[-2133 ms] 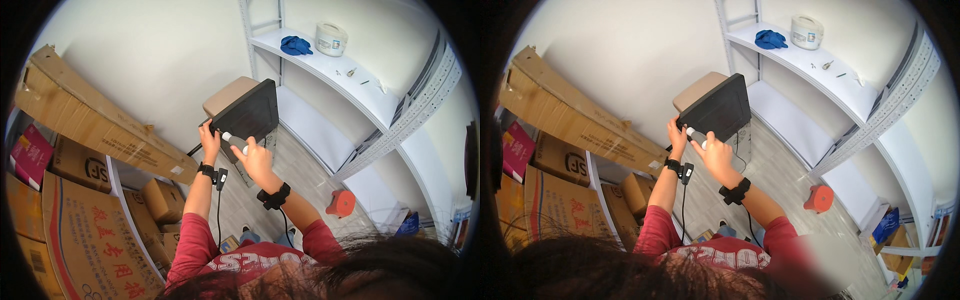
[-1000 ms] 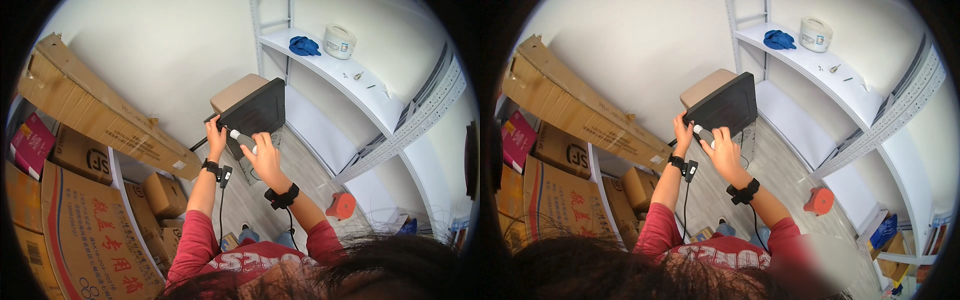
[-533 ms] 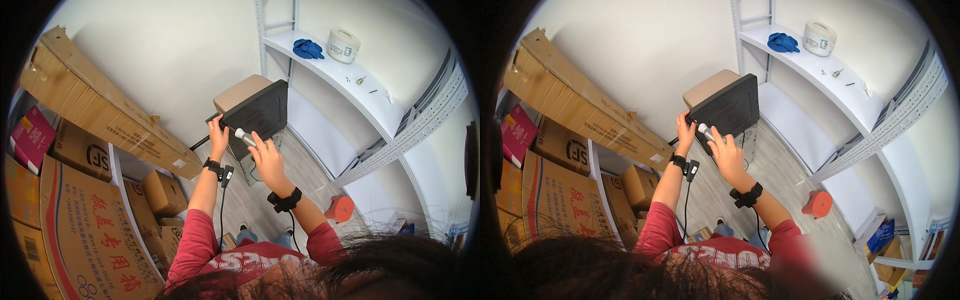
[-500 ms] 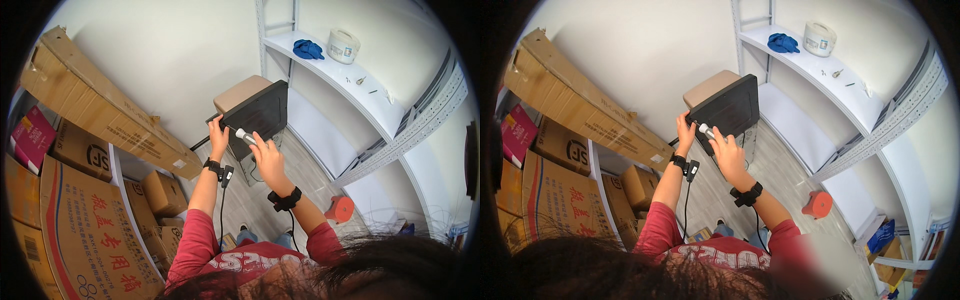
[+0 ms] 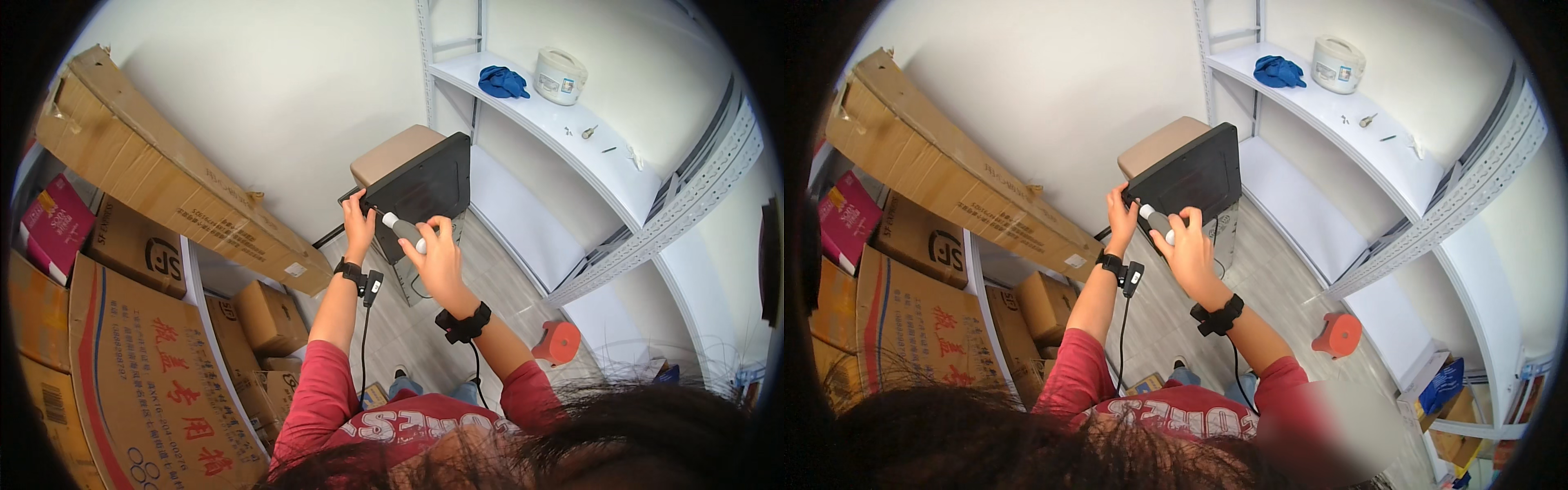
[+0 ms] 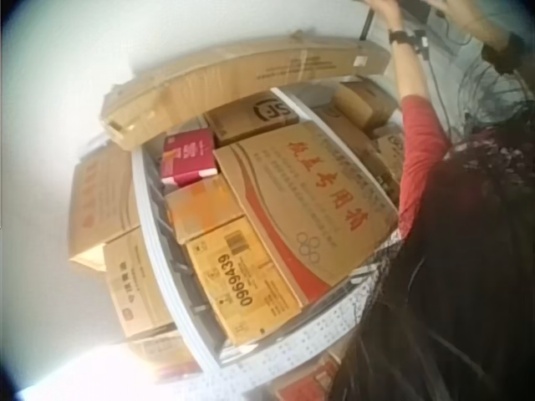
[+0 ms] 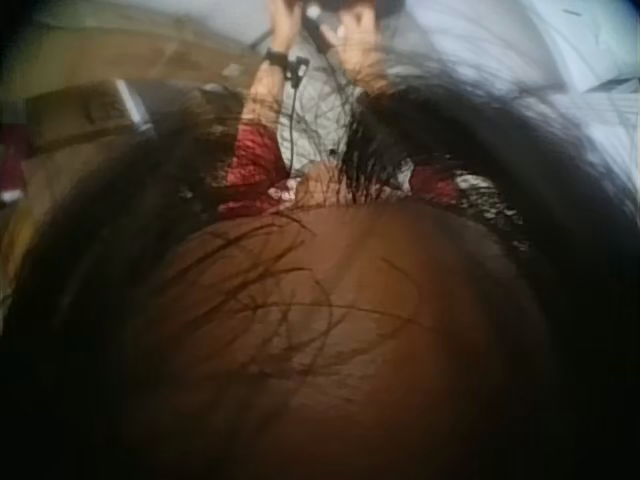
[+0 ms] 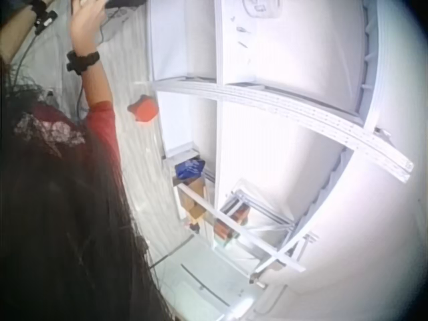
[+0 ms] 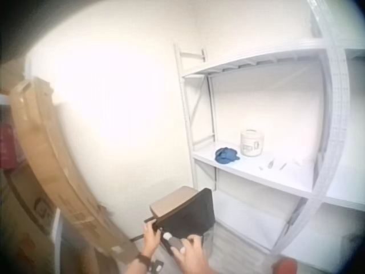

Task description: The person wipes a black rectangular panel with a blue cloth, then uses a screwdriver to fasten screws into the panel's back. The panel is placed on a beige box while the person works in a storage area with shelves and cardboard boxes.

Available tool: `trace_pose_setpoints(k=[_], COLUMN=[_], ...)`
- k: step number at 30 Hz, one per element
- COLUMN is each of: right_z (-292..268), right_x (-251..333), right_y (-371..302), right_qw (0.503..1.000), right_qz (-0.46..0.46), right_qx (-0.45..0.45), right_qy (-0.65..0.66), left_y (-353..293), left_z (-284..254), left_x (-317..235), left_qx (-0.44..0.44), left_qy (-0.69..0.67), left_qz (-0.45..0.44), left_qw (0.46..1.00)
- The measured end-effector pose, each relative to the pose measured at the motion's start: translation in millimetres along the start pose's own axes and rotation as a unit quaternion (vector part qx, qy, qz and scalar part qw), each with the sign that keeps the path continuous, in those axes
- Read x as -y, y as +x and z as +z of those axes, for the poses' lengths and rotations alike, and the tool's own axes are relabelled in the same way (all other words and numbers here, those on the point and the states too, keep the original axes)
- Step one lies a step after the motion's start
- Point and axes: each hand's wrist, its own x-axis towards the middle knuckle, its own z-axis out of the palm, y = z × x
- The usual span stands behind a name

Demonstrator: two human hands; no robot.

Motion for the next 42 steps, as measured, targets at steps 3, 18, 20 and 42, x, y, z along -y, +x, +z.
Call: trace_pose_setpoints(k=[3,18,20,42], right_z=[2.7,-5.0,-8.2,-13.7], right_x=[-2.2,3.2,3.3,6.3], right_y=[0.1,8.2,8.9,16.6], right_qw=[0.999,0.99,0.989,0.985], right_qz=[-0.026,-0.05,-0.076,0.045], right_qx=[-0.009,0.027,0.036,0.1], right_qy=[0.017,-0.13,-0.121,-0.13], left_y=[0.6,-5.4,-2.3,-31.0], left_z=[-1.8,-1.2,-2.1,-30.7], left_x=[2.1,0.6,0.2,-66.1], left_qx=[0.004,-0.03,-0.019,-0.039], left_qy=[0.006,0.01,0.004,0.097], left_qz=[0.001,0.017,0.0,0.257], left_qw=[1.0,0.999,1.0,0.961])
